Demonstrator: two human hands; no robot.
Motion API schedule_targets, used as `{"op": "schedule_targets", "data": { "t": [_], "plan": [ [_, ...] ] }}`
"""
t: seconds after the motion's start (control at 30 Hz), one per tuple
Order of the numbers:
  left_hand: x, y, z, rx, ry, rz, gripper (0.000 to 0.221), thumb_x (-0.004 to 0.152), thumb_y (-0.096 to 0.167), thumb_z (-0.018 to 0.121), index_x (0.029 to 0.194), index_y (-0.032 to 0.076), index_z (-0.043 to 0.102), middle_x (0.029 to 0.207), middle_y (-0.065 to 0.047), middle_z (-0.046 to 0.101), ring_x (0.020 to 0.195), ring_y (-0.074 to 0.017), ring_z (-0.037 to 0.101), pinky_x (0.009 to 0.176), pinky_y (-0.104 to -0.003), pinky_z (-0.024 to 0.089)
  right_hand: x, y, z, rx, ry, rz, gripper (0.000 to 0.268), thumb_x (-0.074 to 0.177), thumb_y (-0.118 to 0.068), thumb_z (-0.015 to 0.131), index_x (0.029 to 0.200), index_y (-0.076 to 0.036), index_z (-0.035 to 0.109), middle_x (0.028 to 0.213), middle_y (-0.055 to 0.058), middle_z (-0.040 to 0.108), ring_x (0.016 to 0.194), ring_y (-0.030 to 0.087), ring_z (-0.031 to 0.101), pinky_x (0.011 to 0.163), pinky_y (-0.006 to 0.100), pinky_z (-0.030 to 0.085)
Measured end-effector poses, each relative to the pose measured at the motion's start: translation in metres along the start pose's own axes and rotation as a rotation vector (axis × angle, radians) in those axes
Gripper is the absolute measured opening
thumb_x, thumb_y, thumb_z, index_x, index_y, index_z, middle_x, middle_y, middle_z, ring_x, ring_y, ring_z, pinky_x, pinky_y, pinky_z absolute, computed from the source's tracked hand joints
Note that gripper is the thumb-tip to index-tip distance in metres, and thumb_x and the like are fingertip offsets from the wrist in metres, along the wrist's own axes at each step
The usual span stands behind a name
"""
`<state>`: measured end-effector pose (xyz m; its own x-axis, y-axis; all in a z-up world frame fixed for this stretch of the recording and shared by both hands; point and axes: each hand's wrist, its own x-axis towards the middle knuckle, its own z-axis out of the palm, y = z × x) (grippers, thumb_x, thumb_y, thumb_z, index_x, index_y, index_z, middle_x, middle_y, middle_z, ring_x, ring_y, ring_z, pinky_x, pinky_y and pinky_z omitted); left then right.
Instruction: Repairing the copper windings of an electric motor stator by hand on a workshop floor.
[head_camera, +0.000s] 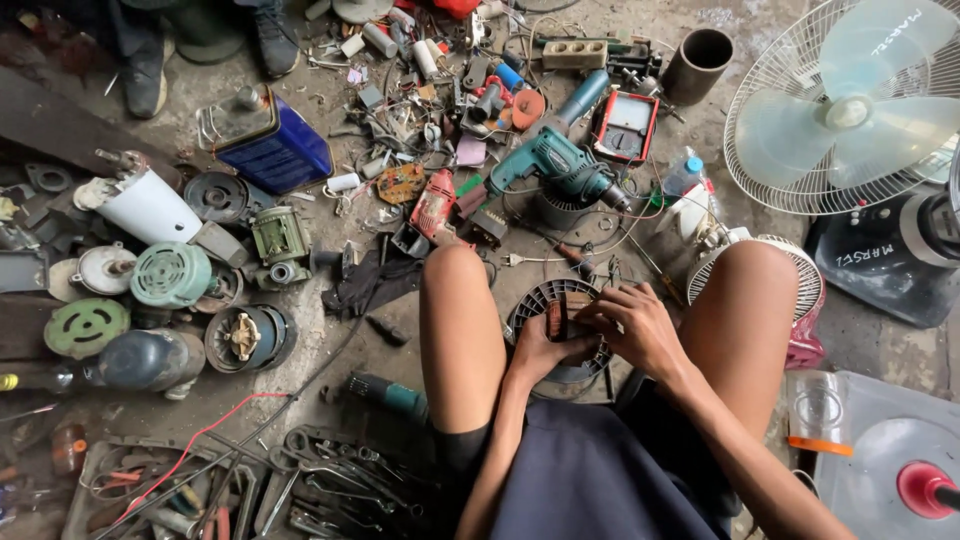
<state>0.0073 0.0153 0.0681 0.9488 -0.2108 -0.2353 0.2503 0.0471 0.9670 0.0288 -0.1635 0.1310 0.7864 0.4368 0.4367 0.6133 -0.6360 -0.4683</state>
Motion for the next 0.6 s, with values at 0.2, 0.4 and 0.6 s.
{"op": "schedule_targets", "data": {
  "t": [0.2,0.4,0.6],
  "plan": [
    [0.010,-0.034,-0.005,0.157,0.038,-0.070,0.029,0.068,0.014,0.087,0.088,0.000,0.073,0.073,-0.013,0.065,0.072,-0.0268,0.063,0.070,-0.038,0.049,0.005,0.007,0.023,-0.049,-0.021,-0.044,0.016,0.085,-0.012,0.073,0.073,-0.016,0.062,0.076,0.000,0.060,0.069,0.026,0.058,0.071,0.037,0.042],
    [0.016,-0.065,-0.006,0.165,0.044,-0.108,0.029,0.066,0.016,0.088,0.085,0.002,0.072,0.070,-0.008,0.062,0.072,-0.0229,0.063,0.067,-0.034,0.047,0.001,0.003,0.023,-0.034,-0.027,-0.059,0.016,0.084,-0.016,0.074,0.075,-0.016,0.060,0.075,0.003,0.057,0.070,0.028,0.057,0.072,0.038,0.044],
    [-0.005,0.026,0.002,-0.018,0.011,-0.108,0.033,0.069,0.026,0.092,0.088,0.005,0.075,0.075,-0.009,0.070,0.072,-0.0214,0.065,0.072,-0.033,0.049,-0.004,0.009,-0.008,-0.056,-0.043,-0.013,0.012,0.086,-0.016,0.072,0.078,-0.018,0.063,0.076,-0.001,0.060,0.070,0.025,0.058,0.072,0.037,0.040]
  ]
}}
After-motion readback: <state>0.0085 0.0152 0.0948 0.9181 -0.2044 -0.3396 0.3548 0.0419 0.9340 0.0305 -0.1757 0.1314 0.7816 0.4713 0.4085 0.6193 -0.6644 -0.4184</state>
